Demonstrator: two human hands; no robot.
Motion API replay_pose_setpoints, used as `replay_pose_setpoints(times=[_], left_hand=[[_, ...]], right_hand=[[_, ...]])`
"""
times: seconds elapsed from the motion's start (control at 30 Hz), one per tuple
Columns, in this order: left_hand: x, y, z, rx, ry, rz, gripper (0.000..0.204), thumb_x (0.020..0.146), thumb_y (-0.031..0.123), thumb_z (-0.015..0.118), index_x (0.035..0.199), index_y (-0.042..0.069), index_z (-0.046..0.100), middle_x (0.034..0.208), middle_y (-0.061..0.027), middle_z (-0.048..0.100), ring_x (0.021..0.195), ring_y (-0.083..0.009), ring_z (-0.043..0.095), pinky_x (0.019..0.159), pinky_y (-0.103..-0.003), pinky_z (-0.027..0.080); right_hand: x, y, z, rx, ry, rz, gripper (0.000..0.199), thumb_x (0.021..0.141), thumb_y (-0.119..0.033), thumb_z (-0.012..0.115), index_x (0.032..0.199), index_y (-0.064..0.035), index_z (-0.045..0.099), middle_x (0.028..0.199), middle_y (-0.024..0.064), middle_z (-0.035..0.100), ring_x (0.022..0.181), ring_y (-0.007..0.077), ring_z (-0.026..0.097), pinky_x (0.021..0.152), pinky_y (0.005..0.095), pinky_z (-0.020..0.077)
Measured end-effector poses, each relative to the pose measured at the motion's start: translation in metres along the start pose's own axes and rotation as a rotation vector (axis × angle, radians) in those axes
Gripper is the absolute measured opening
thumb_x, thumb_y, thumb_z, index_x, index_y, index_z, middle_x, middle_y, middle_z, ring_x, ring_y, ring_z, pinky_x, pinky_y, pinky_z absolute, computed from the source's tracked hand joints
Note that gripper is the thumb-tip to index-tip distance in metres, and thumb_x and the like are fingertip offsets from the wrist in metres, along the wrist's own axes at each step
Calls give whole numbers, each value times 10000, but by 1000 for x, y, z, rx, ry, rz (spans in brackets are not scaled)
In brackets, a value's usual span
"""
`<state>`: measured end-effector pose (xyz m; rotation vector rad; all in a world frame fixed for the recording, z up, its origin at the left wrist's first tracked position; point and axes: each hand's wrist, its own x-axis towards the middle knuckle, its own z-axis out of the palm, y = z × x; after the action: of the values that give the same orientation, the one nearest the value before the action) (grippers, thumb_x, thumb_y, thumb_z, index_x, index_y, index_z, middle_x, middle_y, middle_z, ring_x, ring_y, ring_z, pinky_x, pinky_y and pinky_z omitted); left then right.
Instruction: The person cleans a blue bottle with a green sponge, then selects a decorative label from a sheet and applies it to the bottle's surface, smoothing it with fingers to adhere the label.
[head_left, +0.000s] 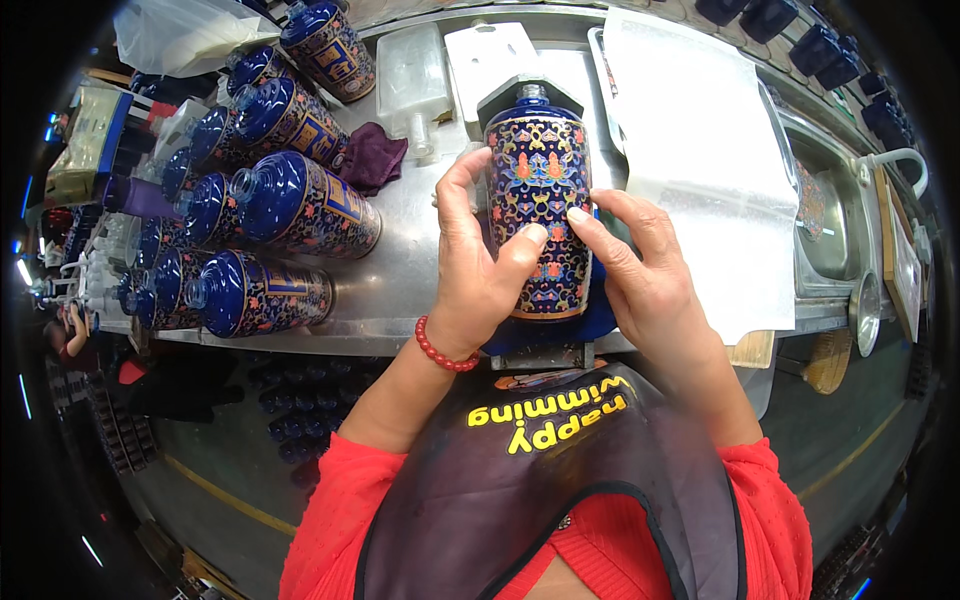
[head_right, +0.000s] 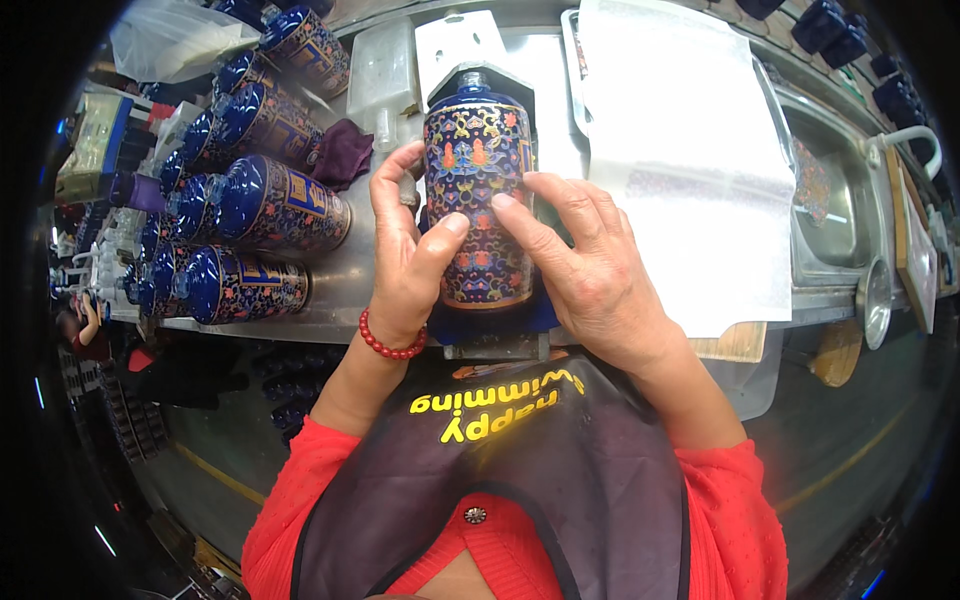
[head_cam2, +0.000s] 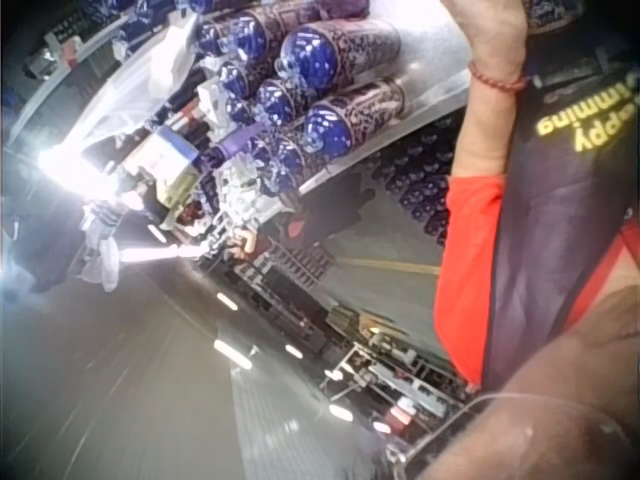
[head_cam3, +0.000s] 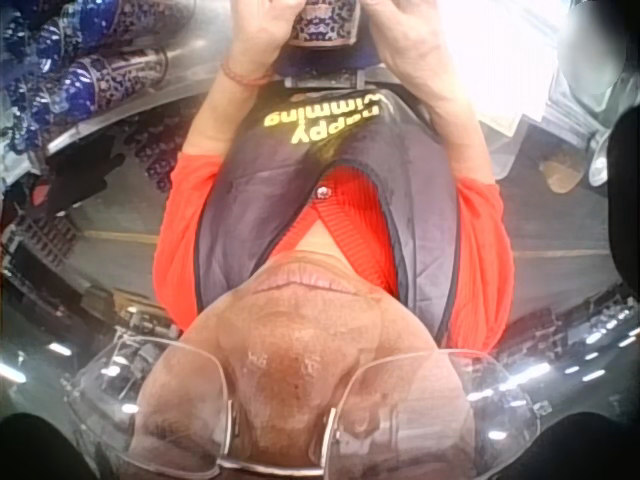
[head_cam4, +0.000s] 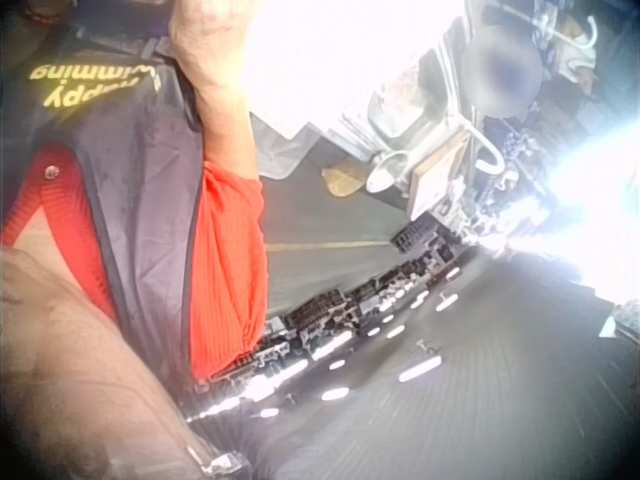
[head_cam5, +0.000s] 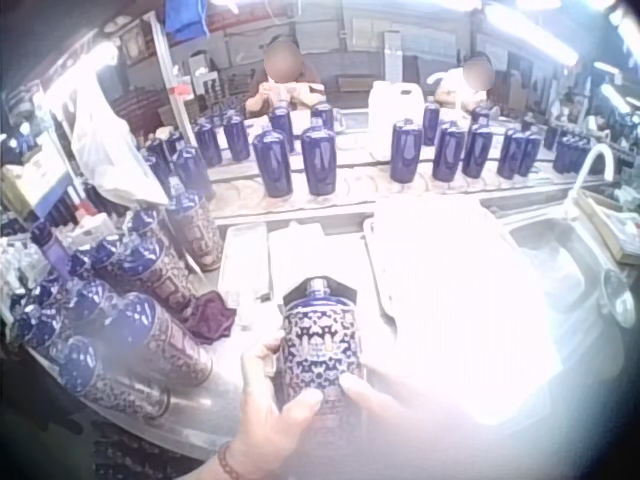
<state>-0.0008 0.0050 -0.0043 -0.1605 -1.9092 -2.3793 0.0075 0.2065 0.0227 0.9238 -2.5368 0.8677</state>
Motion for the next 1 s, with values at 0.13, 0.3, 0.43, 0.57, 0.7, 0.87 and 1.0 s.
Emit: replay_pose_setpoints(times=[0.13,0.3,0.43,0.57,0.7,0.87,1.0], left_hand=[[-2,0,-1,290,7,30,756,833,66,656,1481,-43,284,1413,-196,392,1313,-255,423,1146,-398,350],[-3,-2,-4,-138,6,-64,743,862,60,628,1496,-40,254,1433,-186,390,1308,-228,439,1131,-377,383],[-4,0,-4,-20,-22,-35,733,883,60,598,1506,-43,226,1426,-188,398,1303,-229,451,1123,-377,395],[-5,1,0,-43,-15,-55,719,887,60,591,1502,-48,236,1429,-194,393,1288,-235,465,1115,-378,403],[-4,-4,0,24,-7,-17,715,904,69,602,1502,-58,231,1439,-202,383,1294,-242,464,1113,-385,406],[-21,-6,-8,359,-15,315,753,974,364,613,1500,-69,292,1469,-239,406,1364,-320,403,1164,-476,291],[-43,4,-17,1160,-147,652,829,965,733,409,1471,84,511,1471,-187,507,1411,-382,358,1194,-615,64]], right_hand=[[-1,1,2,11,13,-1,649,741,118,601,1355,-91,629,1345,181,553,1207,378,562,1026,466,460],[-3,2,4,22,19,2,653,742,116,603,1359,-95,629,1347,181,555,1202,375,568,1022,462,461],[-3,2,6,21,26,-5,658,742,113,609,1363,-105,632,1351,181,556,1200,373,570,1017,455,463],[-4,3,8,27,51,-15,666,743,109,616,1369,-118,636,1354,181,555,1199,369,571,1010,449,465],[-5,3,8,26,40,-2,659,747,105,619,1367,-119,640,1355,183,554,1196,366,574,1004,447,467],[-5,3,6,5,29,-6,632,756,80,631,1356,-117,646,1358,185,552,1179,365,583,982,444,476],[-4,3,5,31,18,0,594,771,52,646,1342,-109,651,1356,184,553,1174,366,584,970,450,477]])
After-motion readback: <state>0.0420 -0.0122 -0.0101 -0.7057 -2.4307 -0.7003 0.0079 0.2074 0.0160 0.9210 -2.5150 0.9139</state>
